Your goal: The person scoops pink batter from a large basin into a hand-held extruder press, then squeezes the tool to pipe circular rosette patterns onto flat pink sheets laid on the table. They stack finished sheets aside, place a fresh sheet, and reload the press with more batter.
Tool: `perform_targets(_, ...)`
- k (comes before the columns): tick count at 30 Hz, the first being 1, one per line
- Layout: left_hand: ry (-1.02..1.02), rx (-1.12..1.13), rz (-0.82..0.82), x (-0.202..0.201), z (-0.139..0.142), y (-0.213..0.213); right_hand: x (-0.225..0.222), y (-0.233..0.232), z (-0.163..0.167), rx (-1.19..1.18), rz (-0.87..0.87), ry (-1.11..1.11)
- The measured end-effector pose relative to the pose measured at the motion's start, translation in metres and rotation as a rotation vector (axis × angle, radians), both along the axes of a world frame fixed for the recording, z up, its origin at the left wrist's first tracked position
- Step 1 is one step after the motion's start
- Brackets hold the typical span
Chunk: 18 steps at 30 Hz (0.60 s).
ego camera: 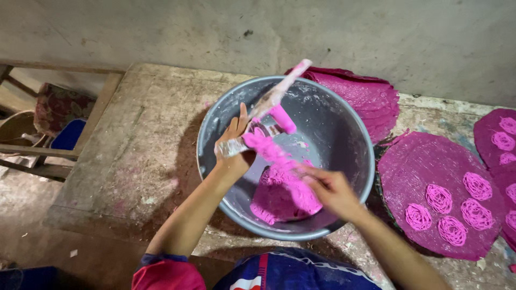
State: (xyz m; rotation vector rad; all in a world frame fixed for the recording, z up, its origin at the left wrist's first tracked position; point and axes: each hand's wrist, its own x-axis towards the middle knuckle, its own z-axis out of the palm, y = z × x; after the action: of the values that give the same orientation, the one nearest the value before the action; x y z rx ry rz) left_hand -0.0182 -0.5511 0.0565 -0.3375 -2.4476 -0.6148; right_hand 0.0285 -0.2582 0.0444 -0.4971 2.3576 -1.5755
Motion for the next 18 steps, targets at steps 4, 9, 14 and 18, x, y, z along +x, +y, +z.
perform_targets(4, -0.155, -0.101, -0.05, 0.007, -0.005, 0.003, -0.053, 0.032, 0.067, 0.324, 0.213, -0.109)
perform_targets(9, -0.207, -0.047, -0.273, 0.021, -0.013, 0.031, -0.049, -0.018, 0.089, 0.681, 0.387, 0.756)
perform_targets(14, -0.586, 0.514, -0.715, 0.037, -0.026, 0.028, 0.01, -0.036, 0.105, 0.883, 0.503, 1.251)
perform_targets(18, -0.645, 0.294, -0.327, 0.029, -0.023, -0.005, 0.015, -0.014, 0.177, 1.259, 0.438, 0.824)
